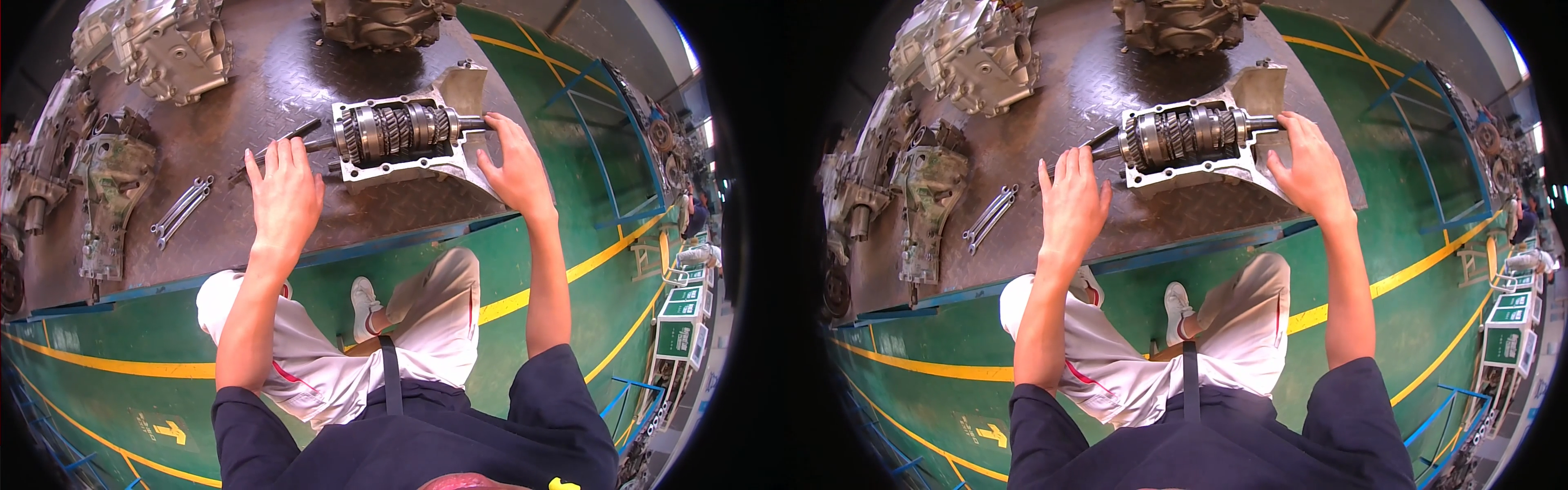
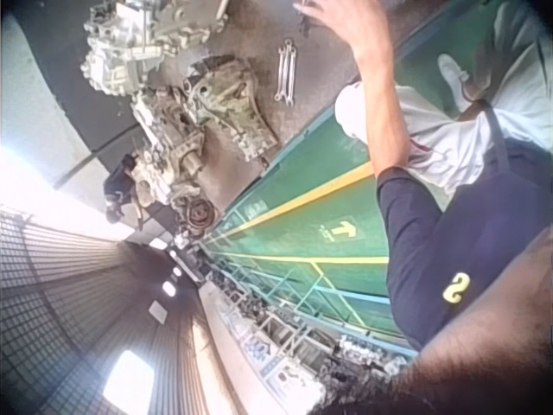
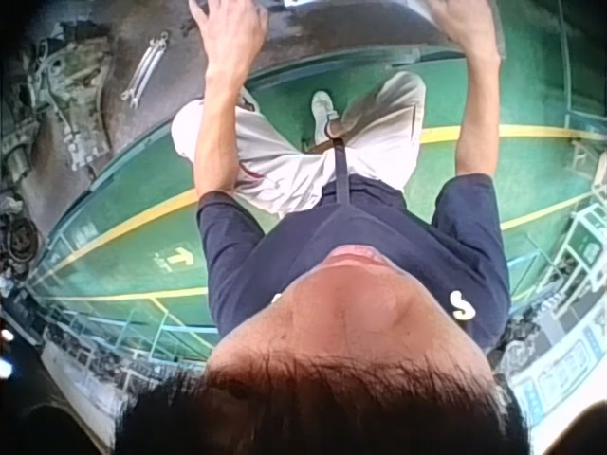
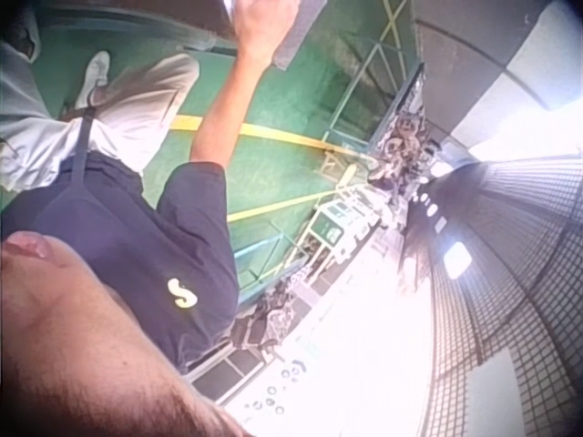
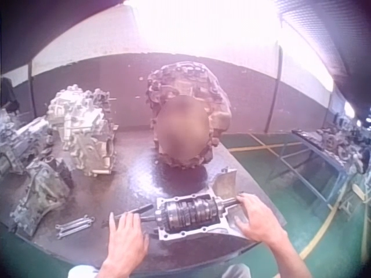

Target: The person holds and turns a gear assembly inside a metal housing by hand, rotating the gears and aligning the components.

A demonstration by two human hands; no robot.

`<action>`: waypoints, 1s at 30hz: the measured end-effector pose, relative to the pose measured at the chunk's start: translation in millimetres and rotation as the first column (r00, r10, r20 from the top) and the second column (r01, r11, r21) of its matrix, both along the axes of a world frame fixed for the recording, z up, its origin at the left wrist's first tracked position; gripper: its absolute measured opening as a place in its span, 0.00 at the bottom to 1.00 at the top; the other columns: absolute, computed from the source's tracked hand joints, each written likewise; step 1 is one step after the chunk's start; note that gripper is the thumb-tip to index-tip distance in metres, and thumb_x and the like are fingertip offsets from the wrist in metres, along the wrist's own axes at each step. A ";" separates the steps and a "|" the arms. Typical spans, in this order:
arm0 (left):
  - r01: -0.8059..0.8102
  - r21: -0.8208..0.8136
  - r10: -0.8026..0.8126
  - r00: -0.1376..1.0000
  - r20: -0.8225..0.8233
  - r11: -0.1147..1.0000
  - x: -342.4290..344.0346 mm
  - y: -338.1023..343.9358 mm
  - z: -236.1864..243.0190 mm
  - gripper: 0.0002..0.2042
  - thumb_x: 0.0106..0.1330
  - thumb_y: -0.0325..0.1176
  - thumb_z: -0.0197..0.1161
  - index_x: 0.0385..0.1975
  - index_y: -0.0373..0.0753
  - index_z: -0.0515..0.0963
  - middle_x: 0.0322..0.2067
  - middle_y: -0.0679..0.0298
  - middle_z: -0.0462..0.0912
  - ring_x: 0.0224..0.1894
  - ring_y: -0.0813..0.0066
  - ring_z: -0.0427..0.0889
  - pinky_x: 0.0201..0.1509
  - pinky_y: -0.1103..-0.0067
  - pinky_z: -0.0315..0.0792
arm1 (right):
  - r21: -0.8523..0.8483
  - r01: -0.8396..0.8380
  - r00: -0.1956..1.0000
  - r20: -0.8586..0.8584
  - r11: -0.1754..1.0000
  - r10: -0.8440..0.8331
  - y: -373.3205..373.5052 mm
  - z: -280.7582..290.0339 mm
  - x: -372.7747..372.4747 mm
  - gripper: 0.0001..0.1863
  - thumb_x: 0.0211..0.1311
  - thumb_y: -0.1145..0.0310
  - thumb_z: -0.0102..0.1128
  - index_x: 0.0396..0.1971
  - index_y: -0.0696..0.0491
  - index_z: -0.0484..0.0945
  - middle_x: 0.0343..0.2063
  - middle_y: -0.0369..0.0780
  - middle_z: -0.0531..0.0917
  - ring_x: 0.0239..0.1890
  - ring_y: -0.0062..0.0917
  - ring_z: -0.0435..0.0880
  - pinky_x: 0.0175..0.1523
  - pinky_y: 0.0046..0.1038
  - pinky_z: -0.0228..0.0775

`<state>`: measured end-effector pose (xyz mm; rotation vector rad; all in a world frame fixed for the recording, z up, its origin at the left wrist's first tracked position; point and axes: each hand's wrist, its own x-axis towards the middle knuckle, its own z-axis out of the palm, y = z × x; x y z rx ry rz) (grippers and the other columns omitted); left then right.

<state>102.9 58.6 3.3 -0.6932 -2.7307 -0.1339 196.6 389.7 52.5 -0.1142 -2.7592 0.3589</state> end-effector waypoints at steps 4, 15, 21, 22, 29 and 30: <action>-0.006 -0.020 0.006 1.000 -0.018 1.000 3.9 0.1 5.0 0.30 0.69 0.40 0.65 0.67 0.30 0.67 0.64 0.49 0.76 0.70 0.55 0.71 0.78 0.51 0.54 | 0.053 -0.004 1.000 -0.027 0.999 0.005 -1.7 -0.6 1.8 0.29 0.62 0.65 0.65 0.62 0.58 0.73 0.64 0.48 0.75 0.69 0.43 0.70 0.72 0.41 0.64; -0.042 -0.035 0.041 0.998 -0.041 0.999 9.5 1.7 7.1 0.29 0.69 0.41 0.66 0.65 0.31 0.71 0.63 0.52 0.77 0.69 0.59 0.72 0.77 0.55 0.58 | 0.110 0.006 1.000 -0.031 0.994 -0.003 -4.0 -1.3 5.5 0.31 0.62 0.66 0.65 0.66 0.54 0.73 0.64 0.45 0.73 0.68 0.41 0.71 0.71 0.40 0.66; -0.057 -0.068 0.053 0.997 -0.064 0.996 11.9 2.4 3.0 0.31 0.69 0.42 0.66 0.67 0.31 0.70 0.65 0.52 0.75 0.70 0.59 0.71 0.77 0.55 0.57 | 0.117 -0.006 0.998 -0.060 0.993 0.014 -3.6 -0.5 5.2 0.29 0.63 0.67 0.64 0.65 0.56 0.74 0.65 0.45 0.75 0.69 0.40 0.72 0.71 0.40 0.66; -0.056 -0.068 0.052 0.997 -0.064 0.996 12.1 2.6 2.1 0.31 0.69 0.42 0.66 0.67 0.31 0.70 0.65 0.52 0.75 0.70 0.59 0.71 0.77 0.55 0.57 | 0.117 -0.005 0.998 -0.060 0.993 0.012 -2.9 -0.7 4.4 0.29 0.63 0.67 0.64 0.65 0.56 0.74 0.65 0.45 0.75 0.69 0.40 0.72 0.71 0.40 0.66; -0.060 -0.083 0.054 0.996 -0.070 0.995 14.0 3.6 1.2 0.32 0.68 0.42 0.67 0.67 0.31 0.69 0.65 0.52 0.75 0.70 0.58 0.71 0.77 0.54 0.57 | 0.066 -0.016 0.999 -0.038 0.998 0.018 0.4 -0.9 2.2 0.28 0.63 0.66 0.63 0.63 0.58 0.75 0.66 0.45 0.75 0.69 0.40 0.72 0.71 0.39 0.66; -0.058 -0.073 0.053 0.996 -0.075 0.996 14.6 3.5 2.3 0.32 0.67 0.41 0.67 0.67 0.31 0.69 0.64 0.52 0.75 0.69 0.58 0.71 0.77 0.54 0.58 | 0.059 -0.013 0.999 -0.040 0.998 0.015 -0.3 -0.4 2.7 0.27 0.64 0.66 0.63 0.62 0.58 0.75 0.65 0.45 0.76 0.68 0.41 0.72 0.71 0.39 0.66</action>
